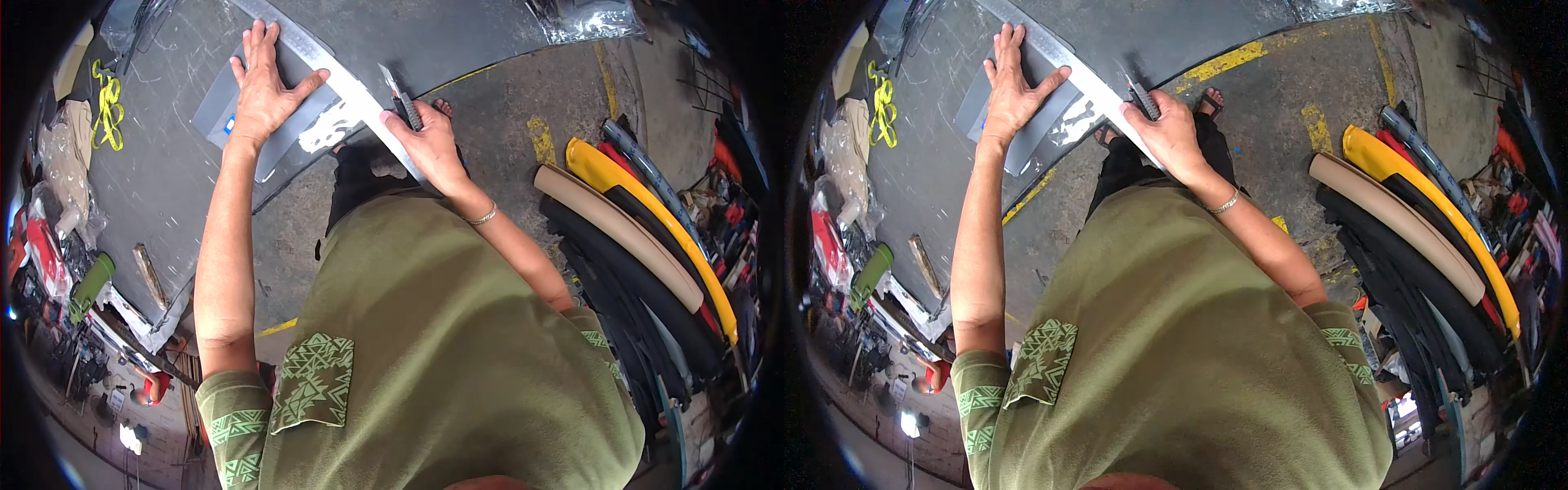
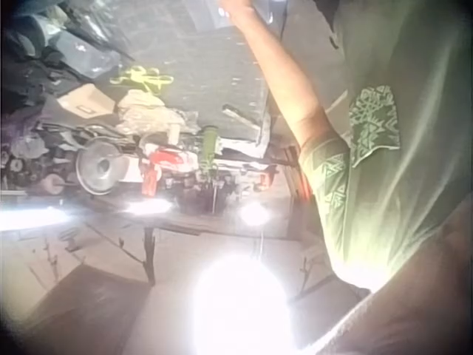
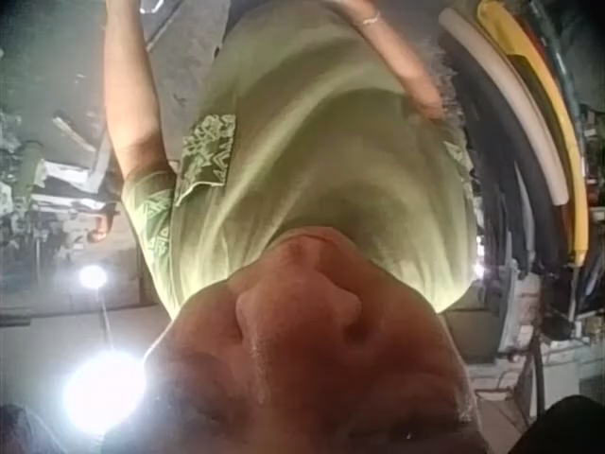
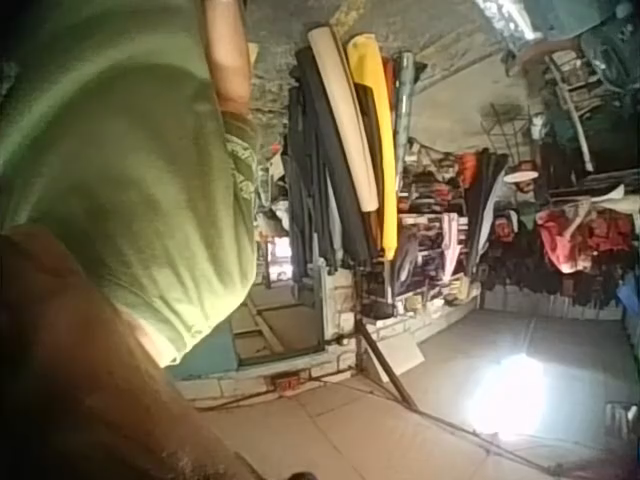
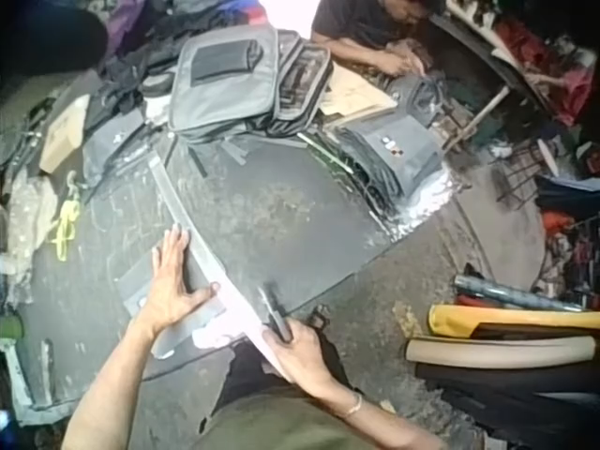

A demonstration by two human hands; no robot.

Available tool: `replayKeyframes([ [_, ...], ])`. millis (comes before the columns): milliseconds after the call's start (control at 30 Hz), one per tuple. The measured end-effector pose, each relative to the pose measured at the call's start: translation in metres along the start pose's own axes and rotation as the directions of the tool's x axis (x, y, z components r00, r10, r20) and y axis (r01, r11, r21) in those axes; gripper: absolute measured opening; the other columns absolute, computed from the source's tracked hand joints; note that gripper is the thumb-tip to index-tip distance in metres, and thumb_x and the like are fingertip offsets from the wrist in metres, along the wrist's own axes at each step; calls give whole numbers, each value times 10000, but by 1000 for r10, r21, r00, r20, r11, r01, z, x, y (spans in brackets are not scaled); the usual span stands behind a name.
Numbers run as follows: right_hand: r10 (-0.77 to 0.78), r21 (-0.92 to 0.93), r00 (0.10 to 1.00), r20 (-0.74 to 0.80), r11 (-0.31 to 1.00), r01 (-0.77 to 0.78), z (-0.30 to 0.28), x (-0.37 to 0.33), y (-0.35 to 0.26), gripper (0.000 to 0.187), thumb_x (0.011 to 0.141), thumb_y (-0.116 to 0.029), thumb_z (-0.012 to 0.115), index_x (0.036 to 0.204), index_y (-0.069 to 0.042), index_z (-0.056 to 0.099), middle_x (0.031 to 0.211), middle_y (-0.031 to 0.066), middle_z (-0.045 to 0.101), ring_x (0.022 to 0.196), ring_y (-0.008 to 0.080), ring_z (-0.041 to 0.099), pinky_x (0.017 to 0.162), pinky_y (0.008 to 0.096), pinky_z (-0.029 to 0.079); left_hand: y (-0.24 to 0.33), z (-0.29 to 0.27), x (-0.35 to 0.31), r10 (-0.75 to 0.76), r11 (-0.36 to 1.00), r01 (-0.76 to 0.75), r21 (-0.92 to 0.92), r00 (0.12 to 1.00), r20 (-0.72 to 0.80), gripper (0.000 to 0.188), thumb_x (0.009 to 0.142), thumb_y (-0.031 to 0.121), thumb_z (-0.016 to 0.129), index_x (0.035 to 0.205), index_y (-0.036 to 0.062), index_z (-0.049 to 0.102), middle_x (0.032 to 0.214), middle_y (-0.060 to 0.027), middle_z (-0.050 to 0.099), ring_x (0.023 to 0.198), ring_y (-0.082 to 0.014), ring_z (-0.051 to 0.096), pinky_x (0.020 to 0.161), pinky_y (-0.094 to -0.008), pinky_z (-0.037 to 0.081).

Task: Cutting pieces of grey fabric to size using a utility knife and a metal ruler on a workbench.

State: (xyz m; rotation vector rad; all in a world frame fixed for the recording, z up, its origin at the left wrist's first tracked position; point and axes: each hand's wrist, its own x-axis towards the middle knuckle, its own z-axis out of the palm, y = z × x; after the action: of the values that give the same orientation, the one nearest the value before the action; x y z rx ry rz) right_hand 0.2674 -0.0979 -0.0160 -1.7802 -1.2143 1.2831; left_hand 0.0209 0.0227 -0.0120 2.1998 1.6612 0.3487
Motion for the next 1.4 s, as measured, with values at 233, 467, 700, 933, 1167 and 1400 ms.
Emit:
replayKeyframes([
  [233, 49, 16, 998, 33, 999, -49, -1, 1, 1, 344, 888, -334, 751, 920, 6, 706, 705, 111, 664, 627, 177, 612, 630, 354, 498, 0, 1, -1, -5, 1000, 5, -7, 1000, -9, 1194, 719, 658, 821, 1577, 11, 299, 1674, -227, 212, 1580, -356, 110, 1250, -590, 4],
  [467, 12, 41, 1000, 13, 999, -12, 0, 0, -6, 325, 904, -303, 747, 922, 17, 699, 678, 38, 631, 627, 103, 552, 614, 309, 474, -3, 4, -4, 1, 1000, -1, -5, 999, -32, 1171, 735, 645, 817, 1586, 35, 293, 1677, -212, 216, 1581, -354, 109, 1246, -595, 10],
  [700, 106, 127, 994, 28, 986, -109, 2, -2, -1, 298, 937, -290, 763, 838, -30, 657, 688, -91, 480, 659, 34, 396, 575, 251, 349, 25, -21, 1, -110, 993, 113, -24, 987, 114, 1145, 731, 485, 838, 1578, -15, 253, 1659, -281, 182, 1557, -451, 114, 1242, -617, 58],
  [933, 110, -61, 993, 30, 992, -108, -1, 2, -5, 280, 900, -279, 767, 873, -8, 704, 652, -31, 576, 631, 57, 482, 601, 273, 437, 22, -20, -1, -110, 993, 114, -35, 989, 99, 1144, 725, 486, 845, 1573, -17, 266, 1656, -277, 191, 1557, -445, 124, 1245, -611, 65],
  [1167, 146, 41, 989, 34, 988, -147, -4, 2, -13, 317, 908, -304, 751, 852, 4, 708, 613, -29, 559, 593, 52, 475, 566, 273, 424, 24, -20, -1, -117, 993, 119, -15, 989, 95, 1149, 716, 478, 851, 1570, -27, 271, 1662, -263, 191, 1563, -429, 115, 1247, -603, 75],
  [1400, 73, 50, 997, 6, 996, -74, -2, 5, 2, 350, 894, -338, 757, 850, 7, 710, 595, 12, 572, 554, 89, 493, 551, 312, 433, 17, -11, 0, -127, 991, 129, -18, 987, 98, 1173, 690, 486, 867, 1567, -28, 282, 1661, -258, 202, 1567, -419, 106, 1249, -599, 57],
])
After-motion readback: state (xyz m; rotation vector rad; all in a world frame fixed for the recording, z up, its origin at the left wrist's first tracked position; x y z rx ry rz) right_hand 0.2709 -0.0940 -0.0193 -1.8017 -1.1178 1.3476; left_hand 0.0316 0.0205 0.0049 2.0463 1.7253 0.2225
